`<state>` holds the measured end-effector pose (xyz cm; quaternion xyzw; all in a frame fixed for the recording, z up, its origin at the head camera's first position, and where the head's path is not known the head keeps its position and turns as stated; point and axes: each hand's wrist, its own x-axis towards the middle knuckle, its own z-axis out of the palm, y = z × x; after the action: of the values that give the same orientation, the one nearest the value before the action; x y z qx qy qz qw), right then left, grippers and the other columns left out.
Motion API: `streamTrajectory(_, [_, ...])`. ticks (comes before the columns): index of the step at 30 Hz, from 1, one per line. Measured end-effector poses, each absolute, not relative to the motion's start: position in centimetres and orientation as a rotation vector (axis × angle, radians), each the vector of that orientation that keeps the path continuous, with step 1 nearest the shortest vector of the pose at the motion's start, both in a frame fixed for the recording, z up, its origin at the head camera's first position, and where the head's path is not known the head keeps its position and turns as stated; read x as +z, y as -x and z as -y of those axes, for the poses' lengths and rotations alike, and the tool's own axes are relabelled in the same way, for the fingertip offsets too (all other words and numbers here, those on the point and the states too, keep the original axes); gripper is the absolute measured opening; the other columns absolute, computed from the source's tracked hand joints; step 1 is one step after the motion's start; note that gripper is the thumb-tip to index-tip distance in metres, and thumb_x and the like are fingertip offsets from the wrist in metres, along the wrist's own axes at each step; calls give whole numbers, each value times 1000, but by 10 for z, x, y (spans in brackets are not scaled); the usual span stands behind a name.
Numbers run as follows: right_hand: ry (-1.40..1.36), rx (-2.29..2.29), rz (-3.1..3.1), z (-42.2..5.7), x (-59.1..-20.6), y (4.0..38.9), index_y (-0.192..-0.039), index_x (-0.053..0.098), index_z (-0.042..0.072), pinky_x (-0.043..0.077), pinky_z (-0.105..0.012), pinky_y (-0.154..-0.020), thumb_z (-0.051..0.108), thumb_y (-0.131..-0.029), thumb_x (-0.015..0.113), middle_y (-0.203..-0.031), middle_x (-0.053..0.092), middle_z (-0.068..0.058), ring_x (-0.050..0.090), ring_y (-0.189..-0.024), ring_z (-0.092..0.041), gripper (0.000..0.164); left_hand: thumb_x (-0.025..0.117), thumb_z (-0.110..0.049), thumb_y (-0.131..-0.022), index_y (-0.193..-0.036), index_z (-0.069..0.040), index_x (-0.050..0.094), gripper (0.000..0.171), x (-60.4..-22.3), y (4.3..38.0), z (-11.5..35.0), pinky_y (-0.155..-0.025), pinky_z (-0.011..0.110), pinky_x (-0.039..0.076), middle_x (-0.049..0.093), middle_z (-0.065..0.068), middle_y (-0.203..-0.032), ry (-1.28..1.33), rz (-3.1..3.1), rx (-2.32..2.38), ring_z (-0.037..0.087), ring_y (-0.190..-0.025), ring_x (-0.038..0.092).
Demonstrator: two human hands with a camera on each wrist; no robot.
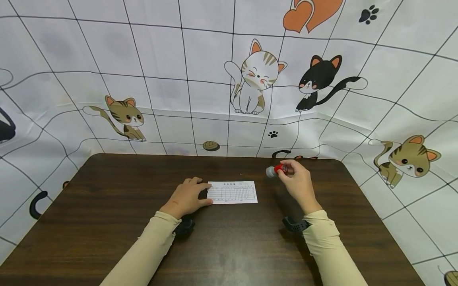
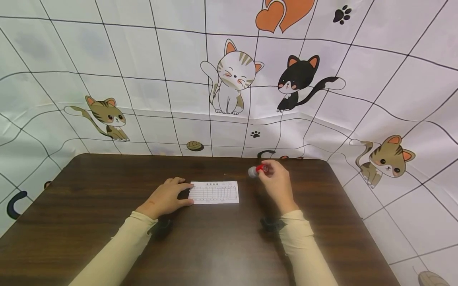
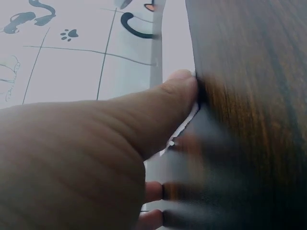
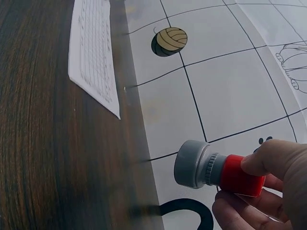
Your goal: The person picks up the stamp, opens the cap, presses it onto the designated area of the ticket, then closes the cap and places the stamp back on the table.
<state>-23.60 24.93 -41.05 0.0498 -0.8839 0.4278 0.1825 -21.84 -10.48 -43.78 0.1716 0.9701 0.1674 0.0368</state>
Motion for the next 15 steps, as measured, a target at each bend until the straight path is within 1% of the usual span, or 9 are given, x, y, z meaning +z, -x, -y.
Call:
streamTrajectory(8, [-172,1230,2461,-240,-409,239,-120,70,-2,62,-37,-81,3,-93,72,-112,73,-20,75,-94,-30,27,76,-47,-92,-150,-17,56,68,-435,219,105,-108,62,43,49,21,-152,-522,-2964,516,45,-139,46])
streamTrajectory(15, [-176,1286,2448,-228,-402,237,-120,70,-3,61,-38,-83,2,-93,73,-111,73,-20,74,-95,-31,28,73,-49,-95,-149,-16,57,66,-434,221,106,-108,61,43,50,20,-152,-523,-2938,530,44,-139,46])
